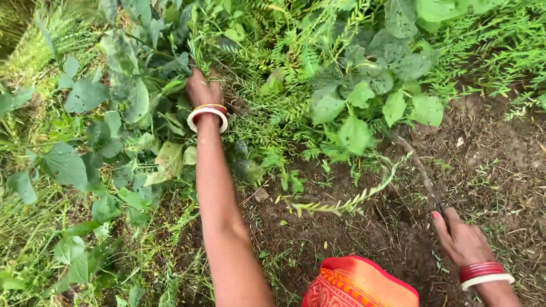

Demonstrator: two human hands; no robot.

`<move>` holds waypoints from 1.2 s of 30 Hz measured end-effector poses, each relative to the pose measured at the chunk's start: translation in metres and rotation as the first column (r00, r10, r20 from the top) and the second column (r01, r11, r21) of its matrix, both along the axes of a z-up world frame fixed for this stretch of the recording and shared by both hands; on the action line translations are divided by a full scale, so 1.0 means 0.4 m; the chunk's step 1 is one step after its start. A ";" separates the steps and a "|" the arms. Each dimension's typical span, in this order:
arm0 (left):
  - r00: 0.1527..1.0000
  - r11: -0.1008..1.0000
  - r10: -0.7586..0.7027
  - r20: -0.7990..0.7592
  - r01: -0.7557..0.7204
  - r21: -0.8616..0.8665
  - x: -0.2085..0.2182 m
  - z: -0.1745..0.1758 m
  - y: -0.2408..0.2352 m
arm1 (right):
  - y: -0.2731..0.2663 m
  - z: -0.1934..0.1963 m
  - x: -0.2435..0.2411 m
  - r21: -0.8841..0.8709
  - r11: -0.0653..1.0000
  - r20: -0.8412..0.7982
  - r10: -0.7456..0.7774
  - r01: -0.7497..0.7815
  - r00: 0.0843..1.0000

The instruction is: Weeding an agricultural field or harvesting small plants using a sickle.

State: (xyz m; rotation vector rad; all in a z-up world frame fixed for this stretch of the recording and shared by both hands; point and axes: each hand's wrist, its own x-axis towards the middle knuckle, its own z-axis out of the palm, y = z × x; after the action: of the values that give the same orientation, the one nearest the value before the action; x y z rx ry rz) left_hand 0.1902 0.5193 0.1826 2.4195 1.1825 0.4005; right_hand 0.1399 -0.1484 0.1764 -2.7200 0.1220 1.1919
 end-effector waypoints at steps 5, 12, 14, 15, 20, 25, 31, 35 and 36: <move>0.923 0.987 -0.156 0.351 0.163 0.007 -0.006 -0.009 -0.005 | 0.038 0.014 0.083 -0.153 0.953 0.054 0.272 -0.261 0.961; 0.742 0.796 -0.498 0.449 0.596 -0.102 0.028 0.058 -0.179 | 0.071 -0.016 0.135 -0.101 0.976 0.224 0.211 -0.193 0.951; 0.546 0.521 -0.767 0.336 0.836 -0.172 0.049 0.111 -0.286 | 0.095 -0.009 0.161 -0.133 0.980 0.174 0.171 -0.149 0.970; 0.547 0.519 -0.765 0.341 0.836 -0.177 0.061 0.072 -0.328 | 0.092 -0.024 0.167 -0.140 0.979 0.172 0.172 -0.149 0.970; 0.191 0.245 -0.968 -0.164 0.871 -0.426 0.116 -0.179 -0.568 | 0.100 0.029 0.197 -0.061 0.982 0.358 0.191 -0.181 0.914; 0.252 0.355 -0.916 -0.312 0.870 -0.341 0.226 -0.192 -0.766 | 0.018 0.010 0.163 -0.027 0.996 0.289 0.087 -0.083 0.953; 0.242 0.439 -0.885 -0.397 0.717 -0.542 0.326 -0.175 -0.823 | -0.070 -0.078 0.112 0.004 1.000 0.208 0.021 -0.023 0.978; 0.445 0.578 -0.814 -0.372 0.677 -0.455 0.416 -0.151 -0.750 | -0.083 -0.109 0.072 0.007 0.996 0.110 -0.085 0.084 0.990; 0.468 0.603 -0.790 -0.397 0.711 -0.363 0.441 -0.143 -0.728 | -0.109 -0.155 0.063 0.006 0.996 0.101 -0.089 0.089 0.991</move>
State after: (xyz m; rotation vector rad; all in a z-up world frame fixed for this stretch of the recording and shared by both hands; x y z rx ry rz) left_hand 0.3665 0.2283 0.1253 2.6766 0.1330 -0.6589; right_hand 0.1652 -0.1921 0.1144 -2.7352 0.2262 1.0284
